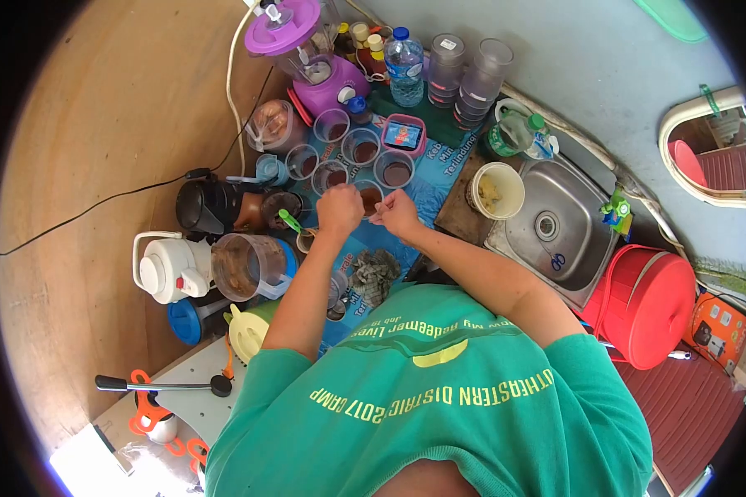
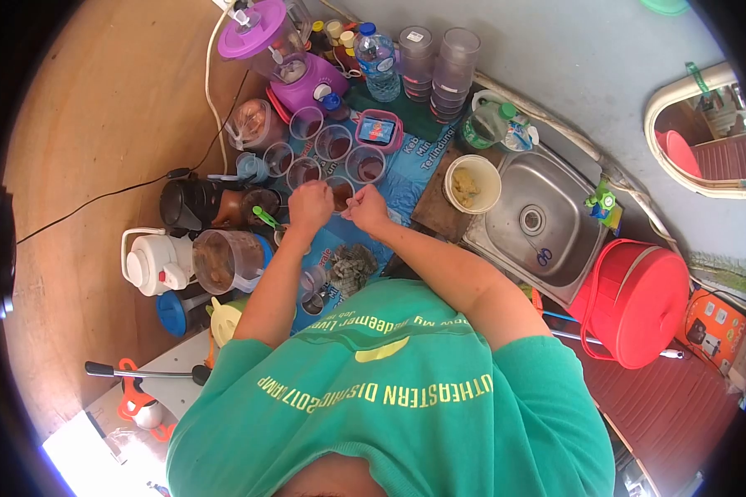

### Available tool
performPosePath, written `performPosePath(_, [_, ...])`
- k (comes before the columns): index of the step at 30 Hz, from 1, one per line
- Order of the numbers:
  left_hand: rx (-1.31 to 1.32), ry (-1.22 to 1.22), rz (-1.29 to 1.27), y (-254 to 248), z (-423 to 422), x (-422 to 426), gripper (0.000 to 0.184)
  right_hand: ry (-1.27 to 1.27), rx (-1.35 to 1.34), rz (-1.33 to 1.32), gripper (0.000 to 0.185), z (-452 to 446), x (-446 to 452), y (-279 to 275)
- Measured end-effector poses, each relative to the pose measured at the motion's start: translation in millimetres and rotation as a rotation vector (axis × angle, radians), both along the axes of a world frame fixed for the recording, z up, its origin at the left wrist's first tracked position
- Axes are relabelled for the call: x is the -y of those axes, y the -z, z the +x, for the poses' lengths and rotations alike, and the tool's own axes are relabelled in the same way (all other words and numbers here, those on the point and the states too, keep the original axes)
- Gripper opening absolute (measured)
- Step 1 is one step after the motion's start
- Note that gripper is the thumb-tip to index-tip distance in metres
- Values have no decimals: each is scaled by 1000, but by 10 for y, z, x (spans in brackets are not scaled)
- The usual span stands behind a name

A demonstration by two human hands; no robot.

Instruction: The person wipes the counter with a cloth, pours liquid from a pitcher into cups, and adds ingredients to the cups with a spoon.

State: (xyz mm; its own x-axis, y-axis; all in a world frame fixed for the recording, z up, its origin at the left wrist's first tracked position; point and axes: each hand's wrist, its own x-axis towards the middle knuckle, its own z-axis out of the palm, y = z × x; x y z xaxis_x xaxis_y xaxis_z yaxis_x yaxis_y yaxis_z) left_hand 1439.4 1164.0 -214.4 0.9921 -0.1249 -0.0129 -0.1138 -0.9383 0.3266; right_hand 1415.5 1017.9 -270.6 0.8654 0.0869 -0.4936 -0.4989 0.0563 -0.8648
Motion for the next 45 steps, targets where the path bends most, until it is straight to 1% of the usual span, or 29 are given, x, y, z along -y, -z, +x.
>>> performPosePath(4, [-32,78,-67,-26,-33,8,25,23,-12,43,16,7,-32,71])
performPosePath(6, [-26,7,27,2,-6,-10,24,34,-10,57,16,8,-36,80])
performPosePath(10, [-82,19,-20,-28,-21,8,25,34,-36,56,16,11,-44,64])
performPosePath(13, [-80,21,40,-22,-5,-13,25,24,-41,59,16,15,-36,36])
performPosePath(15, [-41,16,-105,-31,-19,6,25,26,-41,49,16,13,-37,32])
performPosePath(16, [-40,11,-105,-16,-12,-15,25,21,-41,49,16,13,-44,37])
performPosePath(18, [-83,52,53,-22,22,-41,25,35,-57,58,16,20,-49,32])
performPosePath(19, [-82,47,50,-36,14,-23,25,29,-56,55,16,21,-44,24])
performPosePath(21, [-69,21,-81,-63,-14,18,27,33,-54,64,15,18,-40,2])
performPosePath(22, [-67,15,-82,-38,-7,-1,27,27,-53,63,15,15,-43,-16])
performPosePath(24, [-120,67,68,-36,31,-28,27,40,-84,77,15,17,-45,-46])
performPosePath(28, [-69,6,-31,-84,14,22,27,4,-64,41,15,10,-37,-65])
performPosePath(30, [-116,56,96,-39,58,-13,27,26,-75,52,16,15,-44,-56])
performPosePath(31, [-114,52,94,-33,51,-12,27,22,-73,50,16,17,-44,-46])
performPosePath(33, [-56,22,-53,-22,27,-6,26,35,-77,75,16,14,-47,-44])
performPosePath(34, [-55,21,-54,-12,32,-21,26,33,-76,75,16,12,-49,-54])
performPosePath(36, [-100,62,56,-34,42,-43,26,29,-71,64,16,4,-42,-73])
performPosePath(37, [-100,61,54,-61,37,-20,26,28,-72,62,16,6,-36,-82])
performPosePath(39, [-92,-14,-52,-120,20,21,20,34,-88,71,17,5,-43,-90])
performPosePath(40, [-92,-14,-51,-108,28,1,20,33,-88,72,17,7,-53,-90])
performPosePath(42, [-115,69,67,-72,49,-25,22,39,-89,74,17,6,-56,-77])
performPosePath(43, [-115,70,65,-49,45,-16,22,39,-90,73,17,10,-58,-64])
performPosePath(45, [-26,17,-63,-27,32,-7,20,53,-104,89,16,19,-76,-65])
